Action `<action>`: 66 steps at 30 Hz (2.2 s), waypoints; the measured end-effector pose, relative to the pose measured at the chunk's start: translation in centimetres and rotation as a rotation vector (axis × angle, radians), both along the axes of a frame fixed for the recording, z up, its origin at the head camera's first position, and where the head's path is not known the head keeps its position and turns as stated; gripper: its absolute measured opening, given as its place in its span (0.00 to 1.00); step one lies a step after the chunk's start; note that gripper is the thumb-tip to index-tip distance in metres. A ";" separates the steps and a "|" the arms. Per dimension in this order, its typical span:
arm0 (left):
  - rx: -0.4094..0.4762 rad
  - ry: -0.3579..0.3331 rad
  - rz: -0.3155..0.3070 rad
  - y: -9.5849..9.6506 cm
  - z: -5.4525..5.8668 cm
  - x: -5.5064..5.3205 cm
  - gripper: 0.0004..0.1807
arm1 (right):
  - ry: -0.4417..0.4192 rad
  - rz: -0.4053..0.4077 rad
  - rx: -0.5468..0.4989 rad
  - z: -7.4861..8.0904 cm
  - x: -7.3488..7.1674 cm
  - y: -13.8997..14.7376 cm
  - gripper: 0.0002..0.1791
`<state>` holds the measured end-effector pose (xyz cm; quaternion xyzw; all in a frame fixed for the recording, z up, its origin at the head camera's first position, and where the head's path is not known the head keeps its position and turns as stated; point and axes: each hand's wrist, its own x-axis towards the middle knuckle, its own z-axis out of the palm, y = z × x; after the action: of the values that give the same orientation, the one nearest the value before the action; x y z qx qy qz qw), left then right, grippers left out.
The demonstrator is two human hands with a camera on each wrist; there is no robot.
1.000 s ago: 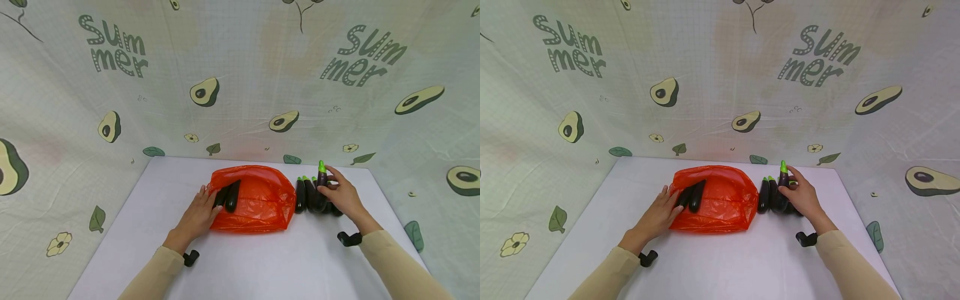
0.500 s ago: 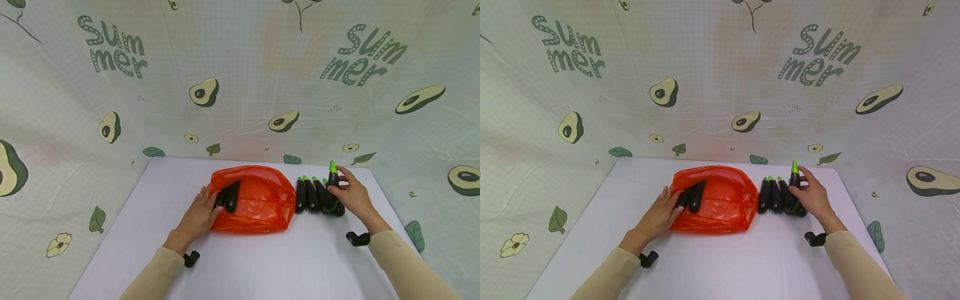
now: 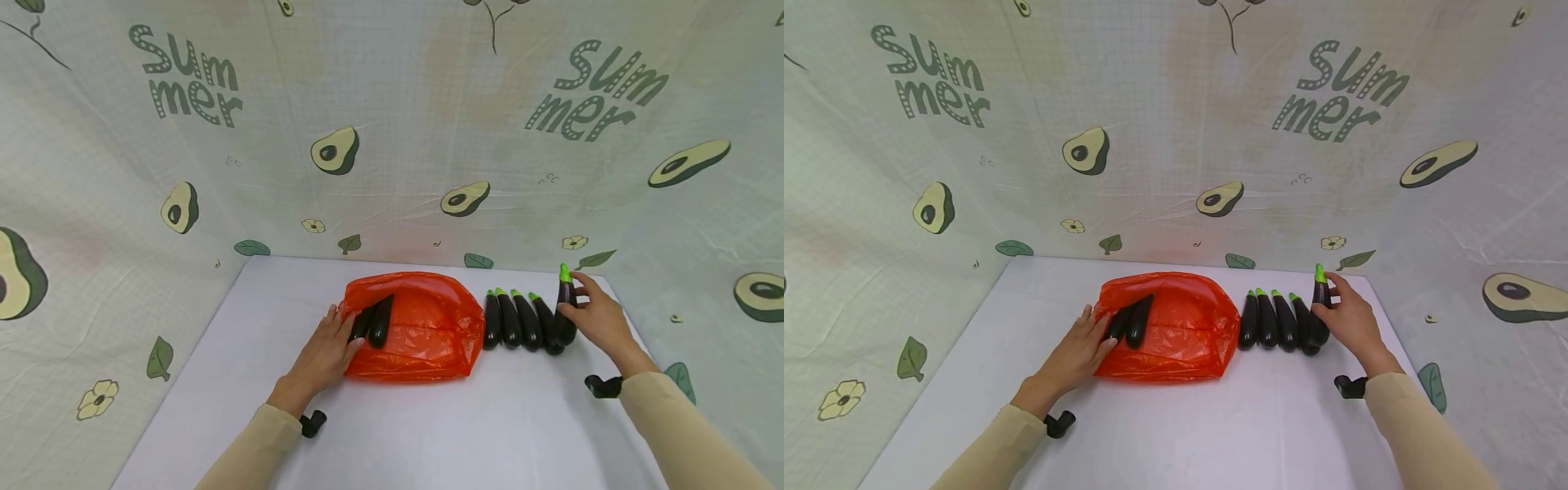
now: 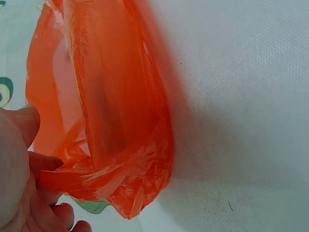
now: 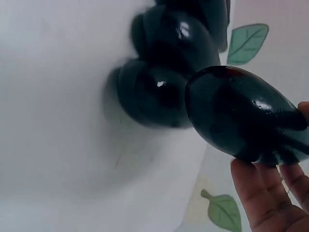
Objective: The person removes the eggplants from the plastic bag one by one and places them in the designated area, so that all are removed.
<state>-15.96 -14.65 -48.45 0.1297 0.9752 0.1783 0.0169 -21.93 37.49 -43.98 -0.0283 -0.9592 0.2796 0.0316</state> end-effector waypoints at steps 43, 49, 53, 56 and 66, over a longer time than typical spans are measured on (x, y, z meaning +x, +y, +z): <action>-0.044 -0.023 -0.003 0.1 -0.5 -0.3 0.40 | -0.145 0.022 0.020 -5.9 -2.2 5.1 0.43; -0.047 -0.033 -0.001 0.1 -0.5 -0.4 0.40 | -0.144 0.023 0.028 -6.4 -2.2 5.1 0.43; -0.041 -0.036 0.001 0.1 -0.4 -0.4 0.40 | -0.143 0.012 0.023 -6.6 -2.4 4.9 0.43; -0.040 -0.039 0.001 0.1 -0.4 -0.4 0.40 | -0.143 0.000 0.017 -6.6 -2.4 4.8 0.42; -0.037 -0.030 -0.003 0.0 -0.4 -0.4 0.40 | -0.170 -0.026 0.020 -6.6 -2.1 4.8 0.46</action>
<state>-16.34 -14.63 -48.88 0.1283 0.9778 0.1620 0.0344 -24.02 42.33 -50.61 -0.0641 -0.9607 0.2660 -0.0462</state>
